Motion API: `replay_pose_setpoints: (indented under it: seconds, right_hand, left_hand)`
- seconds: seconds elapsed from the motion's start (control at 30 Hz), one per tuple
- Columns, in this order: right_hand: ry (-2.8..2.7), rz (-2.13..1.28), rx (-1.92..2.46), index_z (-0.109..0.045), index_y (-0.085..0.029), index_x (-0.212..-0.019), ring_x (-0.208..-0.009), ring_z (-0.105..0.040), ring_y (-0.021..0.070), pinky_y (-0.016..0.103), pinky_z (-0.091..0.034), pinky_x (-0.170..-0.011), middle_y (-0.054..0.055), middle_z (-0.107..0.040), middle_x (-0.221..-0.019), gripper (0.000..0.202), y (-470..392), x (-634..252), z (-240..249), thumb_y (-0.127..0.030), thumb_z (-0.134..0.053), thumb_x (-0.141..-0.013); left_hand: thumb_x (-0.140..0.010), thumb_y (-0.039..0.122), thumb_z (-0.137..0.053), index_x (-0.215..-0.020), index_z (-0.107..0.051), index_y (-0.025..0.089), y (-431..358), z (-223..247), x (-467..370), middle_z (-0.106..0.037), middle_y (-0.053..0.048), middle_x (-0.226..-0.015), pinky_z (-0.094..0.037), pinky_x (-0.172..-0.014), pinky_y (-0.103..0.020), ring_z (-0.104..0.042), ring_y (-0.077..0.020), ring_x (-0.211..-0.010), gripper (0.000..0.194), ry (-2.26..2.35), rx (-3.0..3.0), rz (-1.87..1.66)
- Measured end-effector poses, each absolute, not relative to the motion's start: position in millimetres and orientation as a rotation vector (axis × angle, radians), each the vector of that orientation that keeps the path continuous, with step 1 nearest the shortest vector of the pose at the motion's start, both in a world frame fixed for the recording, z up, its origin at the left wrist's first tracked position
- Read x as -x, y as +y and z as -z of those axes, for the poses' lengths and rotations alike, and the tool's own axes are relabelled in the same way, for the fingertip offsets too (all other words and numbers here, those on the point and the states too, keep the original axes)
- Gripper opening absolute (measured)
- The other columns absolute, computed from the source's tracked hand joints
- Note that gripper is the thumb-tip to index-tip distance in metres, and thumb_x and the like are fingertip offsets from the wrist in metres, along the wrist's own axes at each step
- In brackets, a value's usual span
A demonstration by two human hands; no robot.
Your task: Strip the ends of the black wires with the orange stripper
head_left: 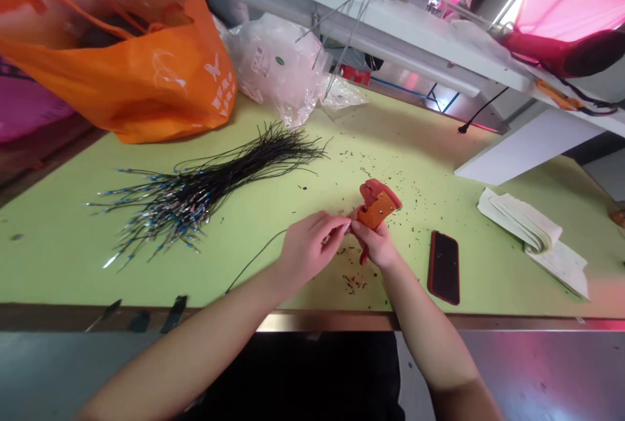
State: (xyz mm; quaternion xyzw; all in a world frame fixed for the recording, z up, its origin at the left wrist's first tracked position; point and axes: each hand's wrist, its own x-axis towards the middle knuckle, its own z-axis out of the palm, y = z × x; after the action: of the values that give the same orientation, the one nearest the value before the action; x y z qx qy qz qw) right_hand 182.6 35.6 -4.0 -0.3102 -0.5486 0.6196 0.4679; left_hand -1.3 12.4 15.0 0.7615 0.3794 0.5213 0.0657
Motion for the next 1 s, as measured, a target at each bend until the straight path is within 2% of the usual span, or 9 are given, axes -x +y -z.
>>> replay_pose_setpoints:
  seconds: [0.13, 0.3, 0.43, 0.7, 0.83, 1.0]
  right_hand:
    - [-1.199, -1.435, 0.784, -0.065, -0.024, -0.088, -0.08, -0.069, 0.0199, 0.039, -0.063, -0.082, 0.002, -0.067, -0.084, 0.028, 42.5, -185.4, 5.6, -0.048, -0.079, -0.092]
    - [-0.965, -1.288, 0.819, -0.064, -0.024, -0.082, -0.084, -0.069, 0.0219, 0.037, -0.063, -0.077, 0.003, -0.067, -0.081, 0.028, 58.9, -200.7, 2.9, -0.045, -0.082, -0.086]
    - [-0.81, -1.176, 0.794, -0.062, -0.024, -0.084, -0.082, -0.069, 0.0216, 0.04, -0.064, -0.083, 0.001, -0.066, -0.078, 0.028, 70.1, -210.5, 5.1, -0.041, -0.084, -0.08]
    - [-0.673, -1.141, 0.751, -0.055, -0.025, -0.089, -0.075, -0.069, 0.0183, 0.035, -0.064, -0.076, -0.002, -0.064, -0.075, 0.033, 84.2, -220.0, 14.7, -0.038, -0.084, -0.077]
    - [-0.579, -1.079, 0.74, -0.052, -0.025, -0.085, -0.071, -0.068, 0.0156, 0.032, -0.064, -0.074, -0.004, -0.062, -0.073, 0.037, 89.2, -228.0, 12.4, -0.037, -0.085, -0.073]
    - [-0.559, -1.118, 0.738, -0.055, -0.025, -0.084, -0.07, -0.069, 0.0163, 0.031, -0.063, -0.071, -0.003, -0.063, -0.073, 0.035, 89.7, -228.5, 13.0, -0.036, -0.086, -0.072]
  left_hand:
    - [-0.107, 0.022, -0.059, -0.109, -0.074, 0.019, 17.7, -8.8, 2.3, -0.073, 0.001, -0.075, -0.045, -0.054, -0.02, -0.06, -0.0098, -0.056, 0.016, 1.186, -2.321, -1.488]
    - [-0.106, 0.027, -0.06, -0.101, -0.079, 0.02, 26.7, -2.5, 3.1, -0.074, -0.001, -0.074, -0.048, -0.058, -0.022, -0.063, -0.0117, -0.058, 0.021, 1.23, -2.276, -1.438]
    - [-0.105, 0.032, -0.06, -0.097, -0.081, 0.021, 32.6, 1.4, 6.3, -0.078, -0.002, -0.079, -0.052, -0.062, -0.024, -0.067, -0.0136, -0.063, 0.025, 1.294, -2.232, -1.368]
    - [-0.104, 0.04, -0.057, -0.095, -0.083, 0.025, 38.3, 1.7, 19.6, -0.085, -0.003, -0.094, -0.058, -0.068, -0.03, -0.077, -0.0214, -0.077, 0.031, 1.391, -2.31, -1.144]
    - [-0.103, 0.04, -0.055, -0.095, -0.083, 0.028, 26.1, 2.0, 38.9, -0.085, -0.002, -0.096, -0.058, -0.069, -0.03, -0.078, -0.0226, -0.081, 0.032, 1.426, -2.393, -1.037]
    - [-0.101, 0.045, -0.055, -0.096, -0.083, 0.029, 14.3, 0.4, 94.9, -0.085, -0.001, -0.095, -0.057, -0.07, -0.031, -0.078, -0.0237, -0.079, 0.033, 1.569, -2.371, -0.93]
